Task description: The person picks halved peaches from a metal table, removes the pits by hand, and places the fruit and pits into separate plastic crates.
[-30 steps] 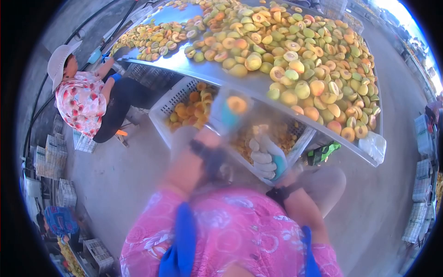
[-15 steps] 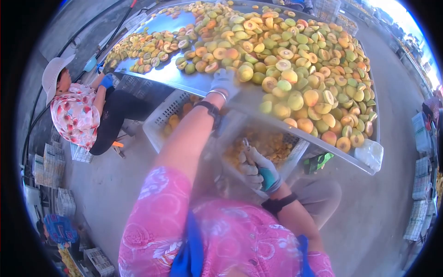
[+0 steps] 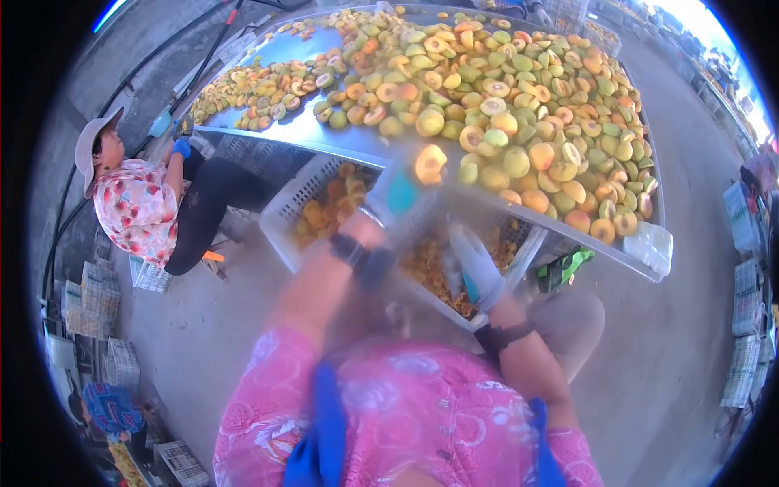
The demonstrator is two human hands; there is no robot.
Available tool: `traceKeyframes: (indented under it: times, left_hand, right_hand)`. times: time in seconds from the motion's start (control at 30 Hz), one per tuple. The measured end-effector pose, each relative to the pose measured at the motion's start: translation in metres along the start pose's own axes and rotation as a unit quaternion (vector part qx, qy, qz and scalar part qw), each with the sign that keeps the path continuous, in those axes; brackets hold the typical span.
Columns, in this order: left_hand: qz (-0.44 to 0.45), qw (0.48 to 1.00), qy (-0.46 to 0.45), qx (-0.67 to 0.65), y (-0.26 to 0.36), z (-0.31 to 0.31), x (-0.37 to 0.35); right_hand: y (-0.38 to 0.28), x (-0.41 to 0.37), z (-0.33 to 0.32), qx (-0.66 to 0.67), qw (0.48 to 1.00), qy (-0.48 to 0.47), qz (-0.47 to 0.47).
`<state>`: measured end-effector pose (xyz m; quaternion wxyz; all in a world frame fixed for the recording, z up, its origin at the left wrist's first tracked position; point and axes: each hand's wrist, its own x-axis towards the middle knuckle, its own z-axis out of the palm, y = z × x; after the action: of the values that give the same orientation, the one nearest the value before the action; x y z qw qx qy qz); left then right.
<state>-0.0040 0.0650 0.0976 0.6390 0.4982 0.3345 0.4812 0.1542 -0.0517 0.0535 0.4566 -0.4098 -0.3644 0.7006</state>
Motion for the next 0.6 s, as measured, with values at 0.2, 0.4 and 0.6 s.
traceKeyframes:
  times: [0.2,0.4,0.6]
  left_hand:
    - [0.039,0.997,-0.037,0.062,-0.037,0.017,-0.034]
    - [0.077,0.995,-0.064,0.014,-0.052,0.021,-0.044]
    - [-0.021,0.965,-0.06,-0.253,-0.055,0.02,-0.043]
  right_hand:
    - [-0.019,-0.009,0.009,-0.048,0.997,0.053,-0.006]
    - [-0.024,-0.012,0.009,-0.016,0.998,0.061,-0.016]
    - [-0.022,-0.011,0.005,-0.031,0.997,0.056,0.031]
